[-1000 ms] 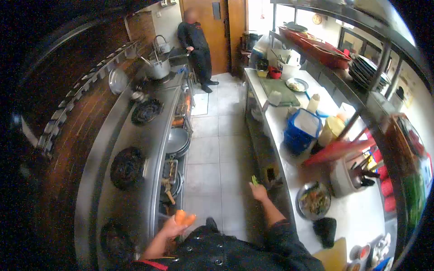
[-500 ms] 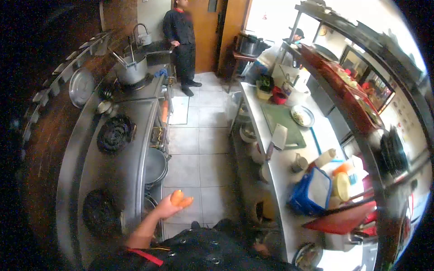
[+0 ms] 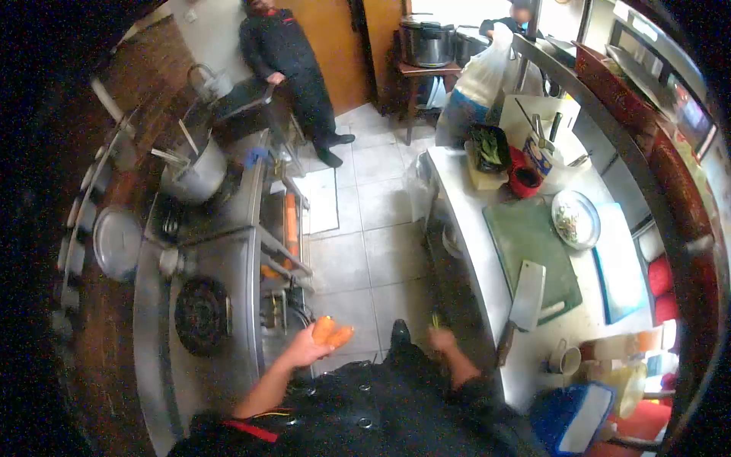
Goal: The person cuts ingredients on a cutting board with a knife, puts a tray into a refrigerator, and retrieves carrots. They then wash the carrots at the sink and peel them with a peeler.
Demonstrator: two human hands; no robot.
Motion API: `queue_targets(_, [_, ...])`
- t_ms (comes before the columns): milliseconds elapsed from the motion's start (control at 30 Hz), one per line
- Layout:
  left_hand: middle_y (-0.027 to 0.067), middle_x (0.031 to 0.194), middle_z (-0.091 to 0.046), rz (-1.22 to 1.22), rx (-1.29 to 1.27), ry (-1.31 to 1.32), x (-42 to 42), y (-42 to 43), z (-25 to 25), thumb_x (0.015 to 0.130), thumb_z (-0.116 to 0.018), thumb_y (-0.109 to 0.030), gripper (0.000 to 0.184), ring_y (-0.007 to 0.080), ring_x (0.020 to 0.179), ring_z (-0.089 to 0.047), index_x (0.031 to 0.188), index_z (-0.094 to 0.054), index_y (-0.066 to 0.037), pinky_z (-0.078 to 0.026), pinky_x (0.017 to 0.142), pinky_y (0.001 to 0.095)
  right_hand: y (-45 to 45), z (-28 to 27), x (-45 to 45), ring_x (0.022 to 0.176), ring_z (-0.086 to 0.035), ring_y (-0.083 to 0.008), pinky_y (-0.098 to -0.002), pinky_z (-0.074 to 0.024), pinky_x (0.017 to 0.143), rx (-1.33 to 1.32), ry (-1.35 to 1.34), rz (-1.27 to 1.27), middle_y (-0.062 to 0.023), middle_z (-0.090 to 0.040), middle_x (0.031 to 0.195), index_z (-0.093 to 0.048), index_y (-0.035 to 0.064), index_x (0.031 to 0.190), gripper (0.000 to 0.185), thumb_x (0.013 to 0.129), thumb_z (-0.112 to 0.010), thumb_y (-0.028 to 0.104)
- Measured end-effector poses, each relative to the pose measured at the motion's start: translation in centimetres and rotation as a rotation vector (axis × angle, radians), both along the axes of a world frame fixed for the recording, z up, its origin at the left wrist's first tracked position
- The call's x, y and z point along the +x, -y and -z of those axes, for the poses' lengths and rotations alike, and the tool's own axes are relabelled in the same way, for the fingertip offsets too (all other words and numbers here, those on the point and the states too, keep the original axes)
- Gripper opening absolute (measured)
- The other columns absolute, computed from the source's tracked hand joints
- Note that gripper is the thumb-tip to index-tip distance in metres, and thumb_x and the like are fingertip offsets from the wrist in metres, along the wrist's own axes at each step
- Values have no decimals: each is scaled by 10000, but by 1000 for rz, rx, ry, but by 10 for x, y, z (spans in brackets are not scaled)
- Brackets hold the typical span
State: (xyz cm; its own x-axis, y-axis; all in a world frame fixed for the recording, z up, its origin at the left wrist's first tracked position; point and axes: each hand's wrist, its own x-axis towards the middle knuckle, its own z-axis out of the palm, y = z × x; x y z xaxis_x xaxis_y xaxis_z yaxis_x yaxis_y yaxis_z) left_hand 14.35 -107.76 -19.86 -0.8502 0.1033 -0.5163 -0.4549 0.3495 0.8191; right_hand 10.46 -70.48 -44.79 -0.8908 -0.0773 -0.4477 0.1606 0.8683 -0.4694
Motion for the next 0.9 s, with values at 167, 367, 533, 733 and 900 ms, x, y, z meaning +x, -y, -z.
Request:
queue_targets(167, [95,960,-621,-80,-265,-10,-84,35,-23,745,-730,-111,559,156,752,-635,1225,-456,-25,-522,653,307,103,-103,-259,717,-578,-389,-449,-442,684,-353,-267,19,-227,-615,745,-609,4,785,516,911,-463,483])
queue_targets(367, [95,983,-593,-323,88,37,-174,88,41,761,-686,-14,496,198,816,-640,1192,-440,-27,-551,663,335,200,-194,-389,588,-559,-250,-391,-449,601,-616,-77,209,-114,-572,627,-580,17,766,501,913,-483,485])
queue_targets(533, [108,995,-589,-300,297,-13,-299,125,70,764,-673,-6,520,208,798,-647,1221,-424,-16,-550,638,341,223,-177,-454,544,-511,-147,-336,-428,542,-609,30,244,-42,-542,614,-561,29,721,499,913,-497,486])
queue_targets(733, [98,1007,-601,-69,104,-117,-487,173,43,722,-698,-85,519,188,862,-629,1181,-472,6,-530,711,330,199,-150,-539,536,-513,-178,-346,-408,518,-329,-233,380,-55,-535,611,-574,44,748,478,913,-496,485])
queue_targets(900, [106,1015,-581,19,38,-373,-616,191,31,713,-675,-34,545,173,863,-613,1204,-444,21,-535,669,309,196,-132,-631,446,-432,-157,-326,-342,421,-773,-79,649,-26,-462,550,-532,79,698,443,906,-522,470])
